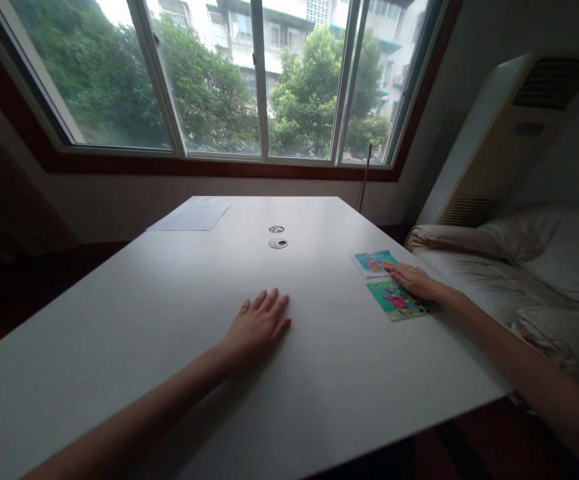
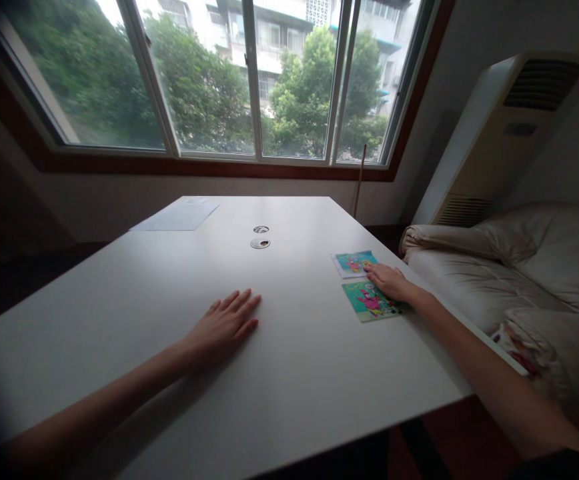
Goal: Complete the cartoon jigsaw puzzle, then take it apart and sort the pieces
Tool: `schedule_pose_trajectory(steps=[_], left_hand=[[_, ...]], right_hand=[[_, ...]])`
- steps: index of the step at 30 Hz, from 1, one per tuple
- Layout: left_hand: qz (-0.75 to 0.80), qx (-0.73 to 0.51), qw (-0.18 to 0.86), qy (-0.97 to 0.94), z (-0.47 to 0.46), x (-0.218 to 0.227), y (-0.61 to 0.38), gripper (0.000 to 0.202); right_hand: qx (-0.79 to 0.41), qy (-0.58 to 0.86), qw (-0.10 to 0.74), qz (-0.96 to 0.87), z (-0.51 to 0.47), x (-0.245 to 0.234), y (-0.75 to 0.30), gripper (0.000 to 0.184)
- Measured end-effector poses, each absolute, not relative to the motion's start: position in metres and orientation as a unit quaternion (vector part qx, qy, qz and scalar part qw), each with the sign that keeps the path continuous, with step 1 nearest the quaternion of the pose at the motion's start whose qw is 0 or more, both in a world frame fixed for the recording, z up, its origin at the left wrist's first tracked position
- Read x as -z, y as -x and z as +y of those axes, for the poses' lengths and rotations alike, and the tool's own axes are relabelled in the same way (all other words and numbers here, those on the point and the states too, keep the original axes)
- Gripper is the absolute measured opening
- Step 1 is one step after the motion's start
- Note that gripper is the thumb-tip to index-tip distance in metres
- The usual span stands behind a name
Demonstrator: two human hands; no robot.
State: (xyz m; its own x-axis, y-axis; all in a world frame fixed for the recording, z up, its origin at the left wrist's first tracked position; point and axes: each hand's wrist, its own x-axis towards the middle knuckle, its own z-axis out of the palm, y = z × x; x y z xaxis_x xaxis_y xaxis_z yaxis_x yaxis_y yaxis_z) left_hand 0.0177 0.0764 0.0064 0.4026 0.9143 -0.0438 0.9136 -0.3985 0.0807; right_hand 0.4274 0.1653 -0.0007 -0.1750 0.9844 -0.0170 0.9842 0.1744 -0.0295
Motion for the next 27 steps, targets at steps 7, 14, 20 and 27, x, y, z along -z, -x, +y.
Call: schedule_pose_trajectory(steps=[7,14,20,27], left_hand=[[0.644,0.002,0.059,-0.763,0.083,-0.026,-0.035,0.066],[0.7,-0.015,0.047,-0.712,0.086,-0.019,-0.036,0.069],[0.695,-0.037,0.029,-0.717,0.087,0.002,-0.024,0.066],[0.693,-0.042,0.024,-0.72,0.087,0.004,-0.026,0.067]], right_hand=[[-0.002,0.617,-0.002,-0.787,0.145,-0.021,-0.307,0.064],[-0.105,0.638,-0.002,-0.763,0.115,-0.01,-0.2,0.066],[-0.084,0.644,0.016,-0.76,0.107,0.003,-0.194,0.067],[-0.067,0.638,0.024,-0.767,0.102,0.006,-0.199,0.067]])
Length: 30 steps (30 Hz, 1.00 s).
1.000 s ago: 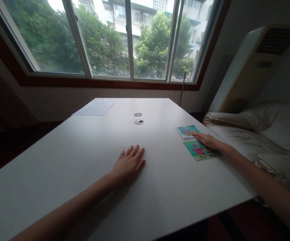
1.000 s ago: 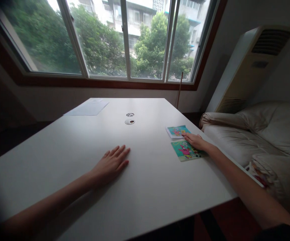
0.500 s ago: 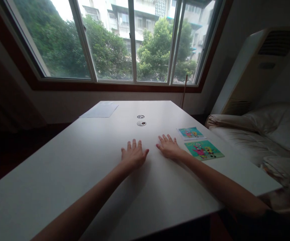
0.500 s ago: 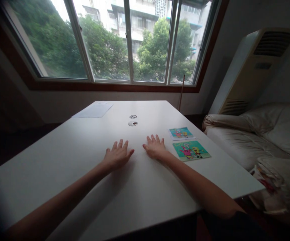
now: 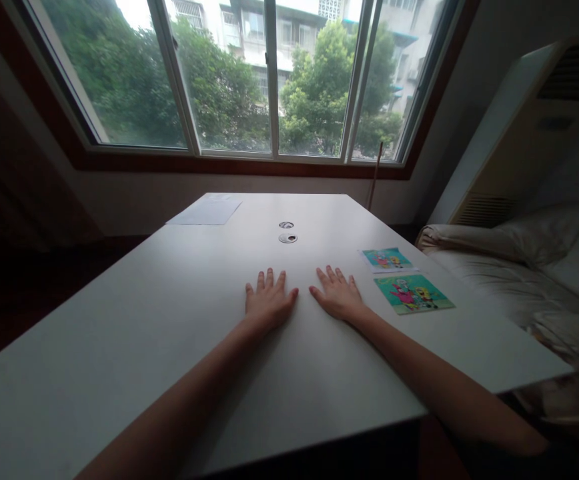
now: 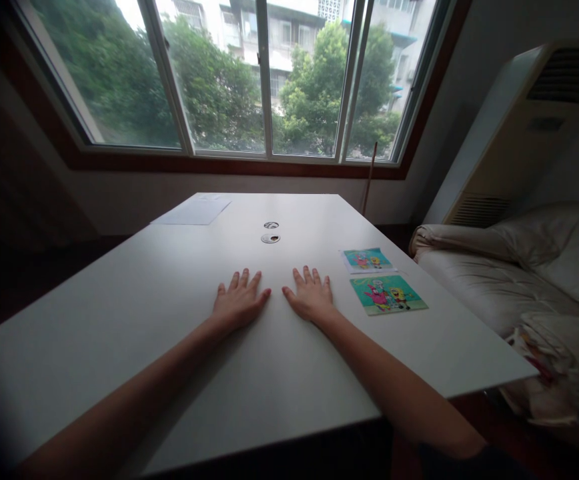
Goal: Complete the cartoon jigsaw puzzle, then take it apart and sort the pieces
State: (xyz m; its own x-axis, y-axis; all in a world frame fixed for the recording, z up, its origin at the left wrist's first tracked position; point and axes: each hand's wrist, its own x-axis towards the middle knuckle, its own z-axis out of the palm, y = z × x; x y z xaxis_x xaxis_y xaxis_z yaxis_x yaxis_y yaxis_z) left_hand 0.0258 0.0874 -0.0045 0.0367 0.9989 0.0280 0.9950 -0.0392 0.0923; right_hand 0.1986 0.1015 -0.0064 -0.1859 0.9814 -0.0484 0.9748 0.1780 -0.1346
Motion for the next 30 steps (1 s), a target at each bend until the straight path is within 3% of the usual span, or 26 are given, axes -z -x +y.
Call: schedule_pose_trajectory(steps=[30], left_hand=[[0.693,-0.035,0.017,-0.72,0.0896,0.0078,-0.0302,0.067]], right_hand=[[-0.06,0.639,0.029,-0.767,0.1001,0.0077,-0.2017,0.066]])
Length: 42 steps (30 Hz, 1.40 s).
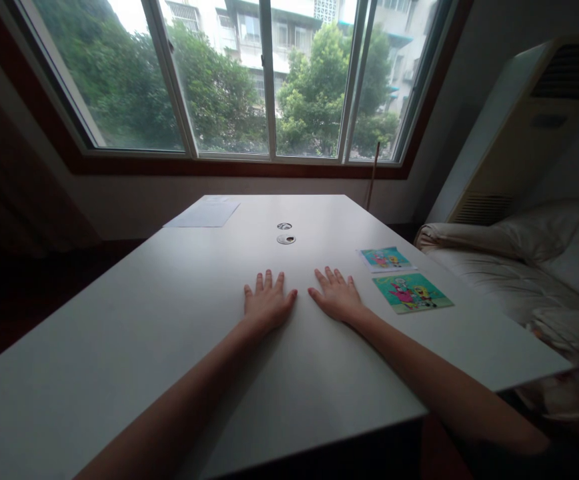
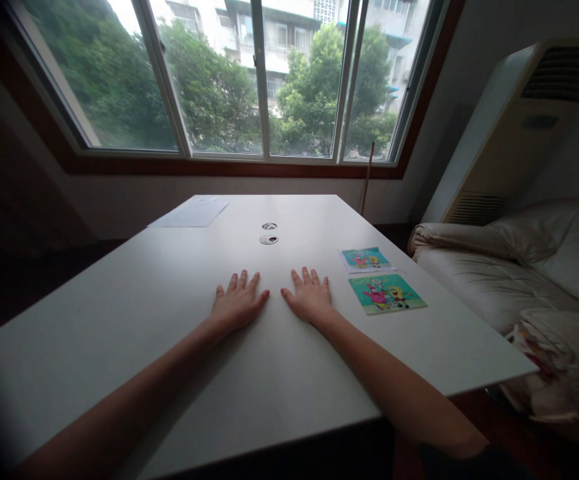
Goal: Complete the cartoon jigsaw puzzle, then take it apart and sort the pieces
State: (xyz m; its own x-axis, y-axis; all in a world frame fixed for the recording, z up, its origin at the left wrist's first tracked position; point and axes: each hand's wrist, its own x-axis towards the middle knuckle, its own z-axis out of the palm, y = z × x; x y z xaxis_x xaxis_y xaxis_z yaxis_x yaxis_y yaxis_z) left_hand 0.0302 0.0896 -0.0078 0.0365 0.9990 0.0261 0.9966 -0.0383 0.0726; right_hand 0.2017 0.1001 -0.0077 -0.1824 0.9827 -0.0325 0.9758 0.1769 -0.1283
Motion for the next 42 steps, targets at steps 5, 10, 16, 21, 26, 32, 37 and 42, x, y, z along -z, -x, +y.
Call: schedule_pose_trajectory(steps=[5,10,16,21,26,32,37,42], left_hand=[[0.693,-0.038,0.018,-0.72,0.0902,0.0079,-0.03,0.067],[0.691,-0.039,0.02,-0.721,0.0889,0.0065,-0.0301,0.067],[0.692,-0.038,0.019,-0.721,0.0885,0.0062,-0.0304,0.067],[0.692,-0.041,0.021,-0.72,0.0891,0.0074,-0.03,0.067],[0.693,-0.04,0.023,-0.719,0.0897,0.0088,-0.0303,0.066],[0.696,-0.045,0.021,-0.716,0.0909,0.0097,-0.0308,0.065],[0.695,-0.048,0.027,-0.717,0.0921,0.0095,-0.0305,0.066],[0.695,-0.049,0.029,-0.717,0.0936,0.0114,-0.03,0.066]], right_hand=[[-0.064,0.642,0.019,-0.763,0.0997,0.0059,-0.2009,0.066],[-0.066,0.64,0.031,-0.765,0.1006,0.0076,-0.201,0.066],[-0.063,0.639,0.032,-0.766,0.1002,0.0087,-0.2017,0.066],[-0.06,0.64,0.029,-0.765,0.1008,0.009,-0.2017,0.066],[-0.061,0.643,0.021,-0.763,0.1014,0.0097,-0.2012,0.066],[-0.058,0.641,0.033,-0.764,0.1013,0.0107,-0.2008,0.066],[-0.058,0.643,0.028,-0.763,0.1013,0.0108,-0.201,0.066],[-0.055,0.641,0.034,-0.764,0.1019,0.0121,-0.2015,0.066]])
